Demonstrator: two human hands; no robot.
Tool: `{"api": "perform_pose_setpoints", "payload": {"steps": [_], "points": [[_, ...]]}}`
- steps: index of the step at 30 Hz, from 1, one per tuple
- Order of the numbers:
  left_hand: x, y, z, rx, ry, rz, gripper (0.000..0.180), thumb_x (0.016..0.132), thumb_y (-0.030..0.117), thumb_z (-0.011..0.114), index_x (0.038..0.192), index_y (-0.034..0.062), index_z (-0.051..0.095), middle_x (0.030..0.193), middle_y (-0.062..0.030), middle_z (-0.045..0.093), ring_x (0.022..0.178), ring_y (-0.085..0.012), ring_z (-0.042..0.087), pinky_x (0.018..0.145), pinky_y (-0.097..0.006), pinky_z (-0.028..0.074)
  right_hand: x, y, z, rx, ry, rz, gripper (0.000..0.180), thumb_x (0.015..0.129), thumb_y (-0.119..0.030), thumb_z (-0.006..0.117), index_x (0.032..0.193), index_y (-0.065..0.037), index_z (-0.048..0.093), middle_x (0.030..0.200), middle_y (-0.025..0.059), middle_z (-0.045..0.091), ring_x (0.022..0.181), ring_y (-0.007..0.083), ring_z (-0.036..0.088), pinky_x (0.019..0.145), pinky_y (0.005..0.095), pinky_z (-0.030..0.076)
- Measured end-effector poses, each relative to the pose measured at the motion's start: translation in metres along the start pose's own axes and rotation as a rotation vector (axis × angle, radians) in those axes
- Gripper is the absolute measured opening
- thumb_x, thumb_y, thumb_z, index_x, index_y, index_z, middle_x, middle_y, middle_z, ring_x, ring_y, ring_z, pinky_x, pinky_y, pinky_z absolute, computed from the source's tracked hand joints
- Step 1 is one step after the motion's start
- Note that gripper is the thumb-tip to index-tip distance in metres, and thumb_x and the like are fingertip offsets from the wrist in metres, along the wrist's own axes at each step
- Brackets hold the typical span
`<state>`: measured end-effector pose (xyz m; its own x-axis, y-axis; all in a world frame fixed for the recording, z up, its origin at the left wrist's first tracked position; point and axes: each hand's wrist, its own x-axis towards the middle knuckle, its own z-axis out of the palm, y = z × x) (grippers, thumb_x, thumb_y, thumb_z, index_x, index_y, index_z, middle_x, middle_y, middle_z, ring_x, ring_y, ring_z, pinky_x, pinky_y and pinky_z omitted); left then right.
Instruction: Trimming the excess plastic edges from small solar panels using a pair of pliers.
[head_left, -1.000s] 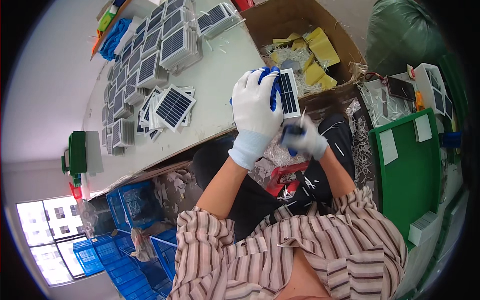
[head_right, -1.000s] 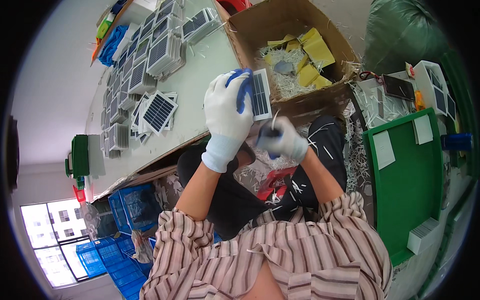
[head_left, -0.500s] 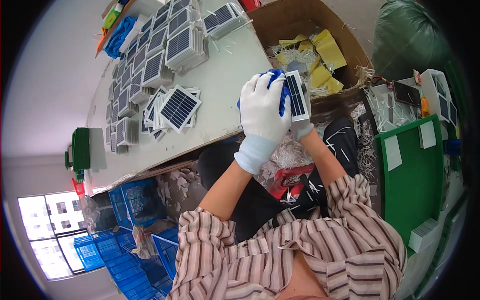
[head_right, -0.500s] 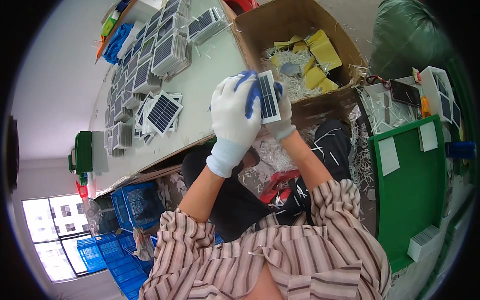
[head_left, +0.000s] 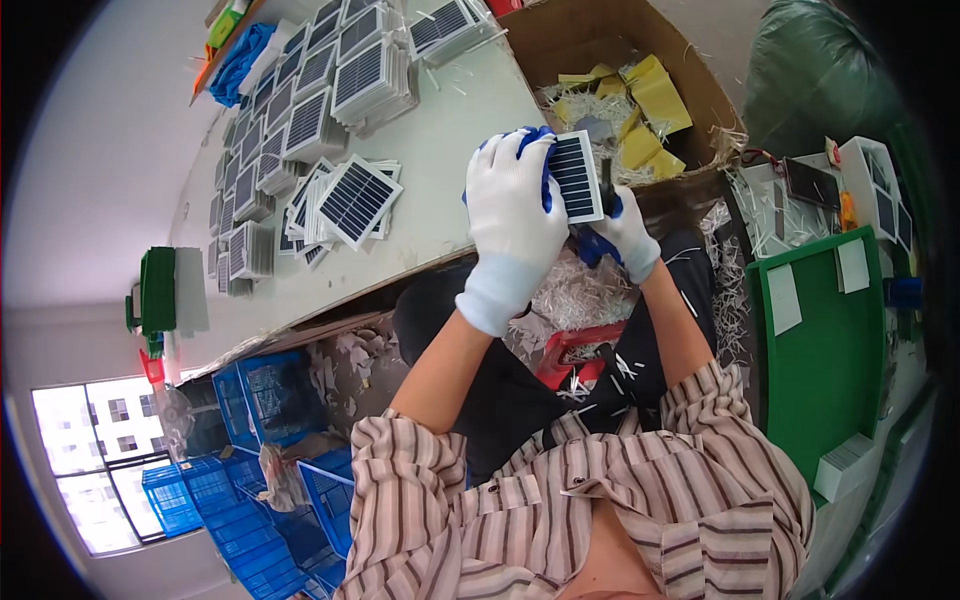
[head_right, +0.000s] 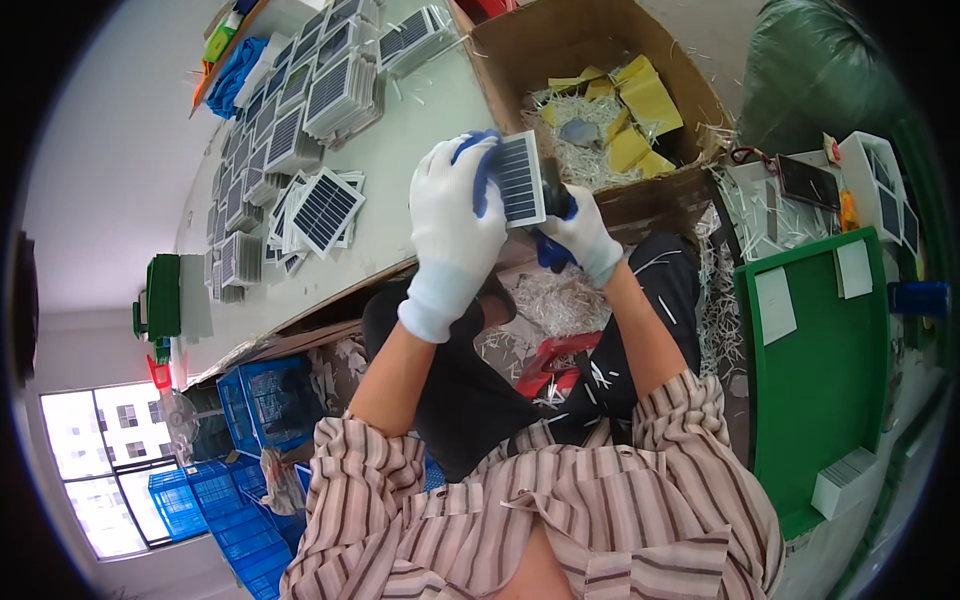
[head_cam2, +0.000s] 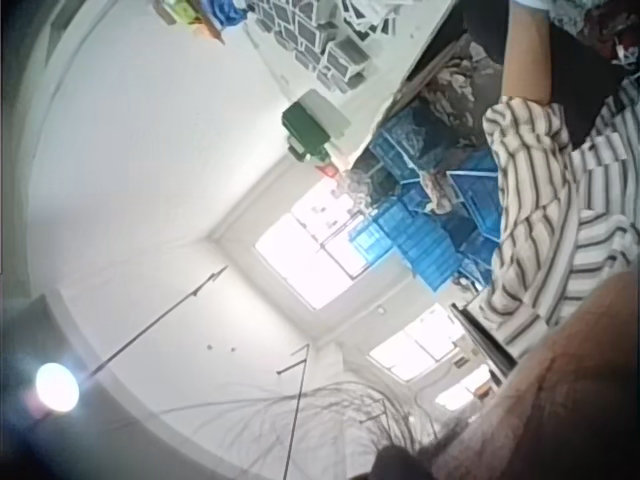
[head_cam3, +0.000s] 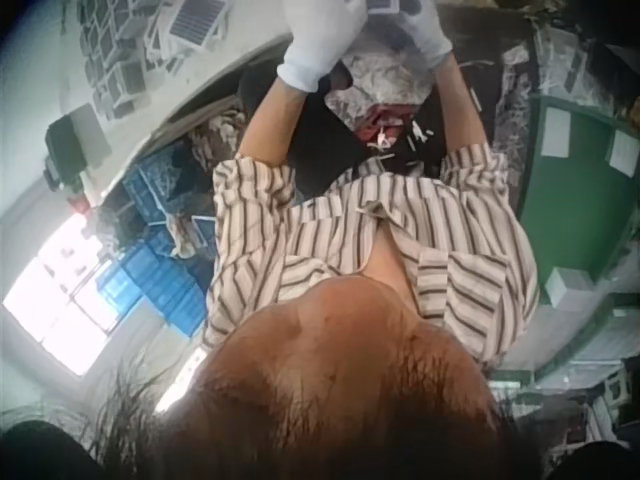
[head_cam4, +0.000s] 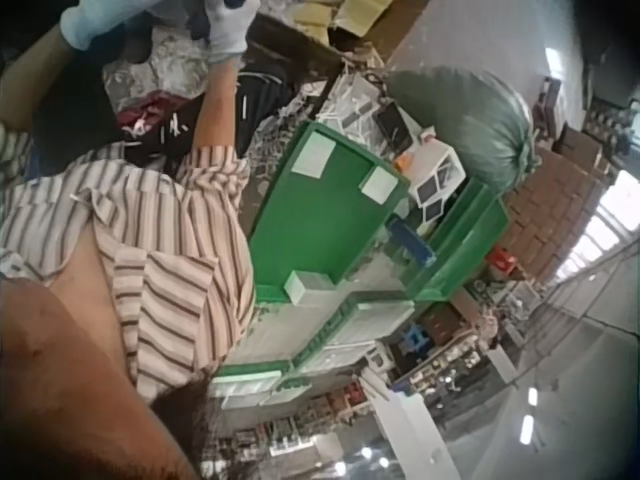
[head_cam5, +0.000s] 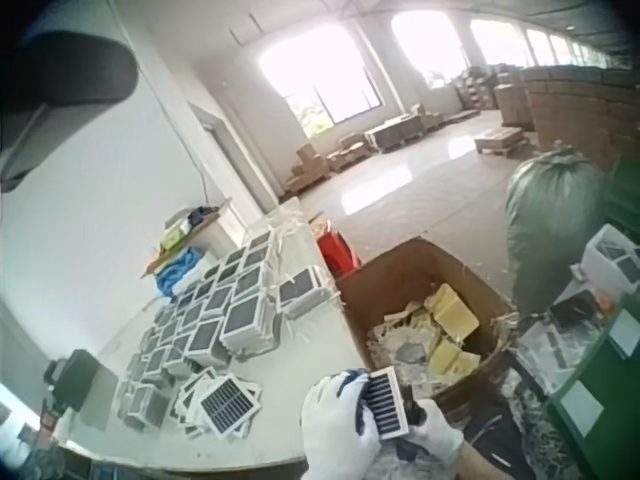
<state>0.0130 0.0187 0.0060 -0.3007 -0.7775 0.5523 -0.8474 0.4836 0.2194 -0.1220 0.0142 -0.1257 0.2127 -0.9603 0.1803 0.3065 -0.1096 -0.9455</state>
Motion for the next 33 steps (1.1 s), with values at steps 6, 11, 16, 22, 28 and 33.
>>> {"api": "perform_pose_setpoints", "payload": {"steps": [6,11,16,22,28,33], "points": [[-0.003,-0.002,0.01,-0.002,-0.003,-0.033,0.035,0.072,0.004,0.058,0.107,0.0038,0.059,0.109,-0.0144,0.056,0.108,-0.0329,0.049,0.095,-0.043,0.038,-0.041,-0.025,0.031,-0.333,-0.378,-0.03,0.019,0.071,-0.014,0.072,0.083,-0.002,0.062,0.073,0.0037,0.063,0.066,0.0123,0.061,0.065,0.0257,0.049],[-0.004,0.004,0.005,0.028,-0.014,-0.044,0.036,0.073,0.009,0.06,0.109,0.0037,0.058,0.11,-0.0146,0.054,0.108,-0.0335,0.048,0.094,-0.043,0.038,-0.048,-0.016,0.048,-0.116,0.358,-0.034,0.031,0.081,0.001,0.061,0.108,-0.001,0.046,0.085,0.0068,0.063,0.077,0.013,0.062,0.069,0.024,0.049],[0.001,0.008,0.014,0.028,-0.023,-0.005,0.038,0.071,0.011,0.063,0.108,0.002,0.058,0.108,-0.0153,0.055,0.108,-0.0342,0.048,0.094,-0.043,0.038,0.037,0.079,0.046,0.304,0.546,-0.116,0.025,0.091,-0.017,0.056,0.111,-0.005,0.047,0.096,0.0061,0.062,0.085,0.0175,0.062,0.076,0.0299,0.051],[0.001,0.006,0.002,-0.122,-0.087,0.061,0.045,0.07,0.009,0.066,0.115,0.0052,0.056,0.117,-0.0146,0.053,0.112,-0.0346,0.047,0.096,-0.042,0.038,0.052,0.008,0.03,1.157,-0.069,0.062,0.028,0.097,-0.025,0.046,0.112,-0.003,0.054,0.106,0.0079,0.061,0.093,0.0143,0.06,0.083,0.0292,0.05],[-0.002,-0.007,-0.015,0.048,-0.158,0.011,0.041,0.071,0.014,0.067,0.109,0.0031,0.057,0.111,-0.0153,0.054,0.108,-0.0341,0.048,0.098,-0.044,0.034,-0.006,-0.003,0.009,0.006,0.049,-0.029,0.022,0.08,-0.019,0.068,0.087,0.001,0.064,0.071,0.0025,0.064,0.06,0.0084,0.06,0.055,0.0223,0.049],[-0.005,-0.006,0.002,0.008,0.038,-0.047,0.027,0.074,0.006,0.06,0.101,0.0065,0.06,0.105,-0.0109,0.058,0.1,-0.0308,0.052,0.089,-0.04,0.041,-0.013,-0.024,0.025,0.189,0.02,0.137,0.015,0.075,-0.015,0.07,0.082,-0.002,0.066,0.068,0.0015,0.063,0.062,0.0071,0.059,0.059,0.0235,0.048]]}}
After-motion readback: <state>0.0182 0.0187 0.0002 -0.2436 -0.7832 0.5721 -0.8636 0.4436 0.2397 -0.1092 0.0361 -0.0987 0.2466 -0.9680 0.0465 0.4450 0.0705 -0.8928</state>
